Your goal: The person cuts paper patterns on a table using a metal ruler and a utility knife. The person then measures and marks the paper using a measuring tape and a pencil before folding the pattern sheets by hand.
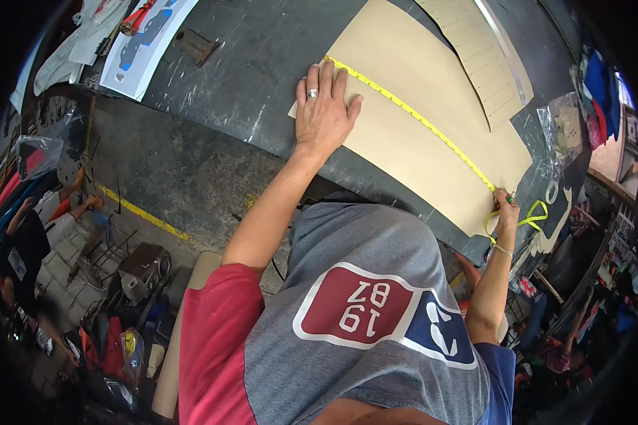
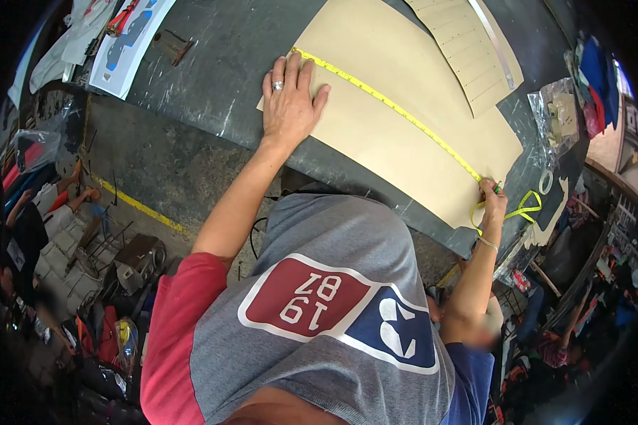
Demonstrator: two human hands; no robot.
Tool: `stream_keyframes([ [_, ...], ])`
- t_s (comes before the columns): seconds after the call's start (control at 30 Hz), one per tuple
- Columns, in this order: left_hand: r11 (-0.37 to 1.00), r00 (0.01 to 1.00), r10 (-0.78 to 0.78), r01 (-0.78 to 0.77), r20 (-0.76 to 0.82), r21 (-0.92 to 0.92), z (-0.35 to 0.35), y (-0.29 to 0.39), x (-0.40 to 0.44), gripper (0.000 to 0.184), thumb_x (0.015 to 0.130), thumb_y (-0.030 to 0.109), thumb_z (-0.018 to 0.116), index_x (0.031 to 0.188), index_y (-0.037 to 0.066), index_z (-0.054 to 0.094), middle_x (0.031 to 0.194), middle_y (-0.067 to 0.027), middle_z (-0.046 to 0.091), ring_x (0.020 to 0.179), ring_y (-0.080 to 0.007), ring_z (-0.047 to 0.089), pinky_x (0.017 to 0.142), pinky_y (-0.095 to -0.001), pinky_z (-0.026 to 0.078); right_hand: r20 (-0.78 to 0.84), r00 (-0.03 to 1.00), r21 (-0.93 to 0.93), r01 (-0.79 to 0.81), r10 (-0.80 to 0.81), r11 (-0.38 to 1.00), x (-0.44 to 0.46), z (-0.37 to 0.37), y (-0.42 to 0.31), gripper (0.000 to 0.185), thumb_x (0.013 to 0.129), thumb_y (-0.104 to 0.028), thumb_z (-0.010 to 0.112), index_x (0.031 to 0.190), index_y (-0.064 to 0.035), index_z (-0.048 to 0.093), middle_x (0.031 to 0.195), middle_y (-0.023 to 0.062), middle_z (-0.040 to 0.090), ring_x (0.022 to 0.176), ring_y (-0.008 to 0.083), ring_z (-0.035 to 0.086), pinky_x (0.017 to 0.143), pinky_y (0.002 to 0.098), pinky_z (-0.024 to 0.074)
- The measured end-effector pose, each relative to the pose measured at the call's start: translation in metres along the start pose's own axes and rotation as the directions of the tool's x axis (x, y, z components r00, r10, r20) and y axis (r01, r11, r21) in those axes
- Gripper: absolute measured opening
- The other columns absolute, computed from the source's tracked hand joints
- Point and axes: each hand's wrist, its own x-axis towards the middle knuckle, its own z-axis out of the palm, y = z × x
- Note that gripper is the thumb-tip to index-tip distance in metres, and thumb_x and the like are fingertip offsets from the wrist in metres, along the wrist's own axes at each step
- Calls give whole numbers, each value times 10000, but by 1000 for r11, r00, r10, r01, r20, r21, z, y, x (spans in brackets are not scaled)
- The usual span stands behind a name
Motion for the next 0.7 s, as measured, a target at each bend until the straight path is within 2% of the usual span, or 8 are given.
stream_keyframes([
  [0.3, 1000, 1000, 8, -9, 12, 23, 3, 0, 0, 635, 999, 436, 623, 1456, 5, 526, 1571, -191, 427, 1456, -403, 352, 1176, -577, 285, 19, 1000, -14, -6, 6, 1000, -1, 0, -5, 89, 876, -157, 774, 901, -72, 761, 742, -76, 599, 626, 58, 472, 593, 250, 345],
  [0.43, 998, 1000, 4, -5, 11, 64, 1, 1, 1, 616, 1001, 443, 615, 1446, 24, 540, 1560, -193, 451, 1445, -407, 379, 1156, -585, 316, 28, 1000, -68, -2, 4, 998, 1, -2, -3, 125, 874, -187, 777, 888, -65, 755, 747, -69, 603, 634, 60, 485, 585, 259, 353],
  [0.5, 996, 1000, 14, -15, 12, 90, 0, 3, 2, 607, 997, 450, 616, 1438, 37, 551, 1546, -194, 476, 1438, -409, 397, 1144, -590, 334, -42, 999, -84, 21, -24, 996, -9, 6, -13, 181, 876, -225, 772, 845, -50, 735, 739, -51, 616, 639, 69, 509, 582, 267, 370],
  [0.57, 982, 998, 56, -51, -20, 181, 5, 1, -1, 618, 988, 496, 596, 1413, 47, 584, 1522, -177, 513, 1425, -401, 426, 1121, -585, 368, -19, 996, -246, 80, -87, 966, -22, 6, -29, 269, 887, -289, 754, 759, -60, 694, 672, -42, 581, 625, 76, 493, 575, 286, 374],
  [0.6, 983, 998, 57, -51, -28, 177, 7, 3, 1, 612, 988, 499, 599, 1403, 50, 593, 1513, -178, 529, 1418, -391, 437, 1090, -575, 388, -31, 995, -191, 89, -97, 978, -15, 4, -17, 275, 885, -296, 750, 738, -74, 680, 665, -50, 564, 627, 74, 479, 572, 295, 367],
  [0.63, 973, 996, 84, -79, -15, 215, 7, 4, 2, 610, 991, 498, 598, 1408, 54, 593, 1512, -177, 534, 1416, -383, 441, 1082, -564, 392, 9, 991, -232, 129, -131, 964, -20, 1, -22, 277, 881, -301, 746, 737, -75, 676, 665, -57, 559, 620, 75, 466, 566, 296, 355],
  [0.67, 967, 992, 118, -106, -43, 231, 13, 1, 0, 603, 995, 493, 597, 1416, 62, 590, 1516, -172, 532, 1412, -380, 443, 1098, -566, 382, -8, 997, -223, 71, -74, 972, -20, 3, -23, 281, 892, -275, 718, 710, -74, 645, 671, -46, 545, 641, 87, 474, 604, 306, 375],
  [0.7, 963, 995, 99, -91, -21, 254, 11, 5, -1, 604, 1001, 493, 591, 1429, 66, 579, 1525, -176, 521, 1423, -378, 433, 1121, -566, 363, 31, 996, -148, 86, -82, 985, -11, -1, -11, 247, 878, -239, 735, 723, -67, 649, 683, -44, 566, 639, 87, 489, 597, 291, 376],
])
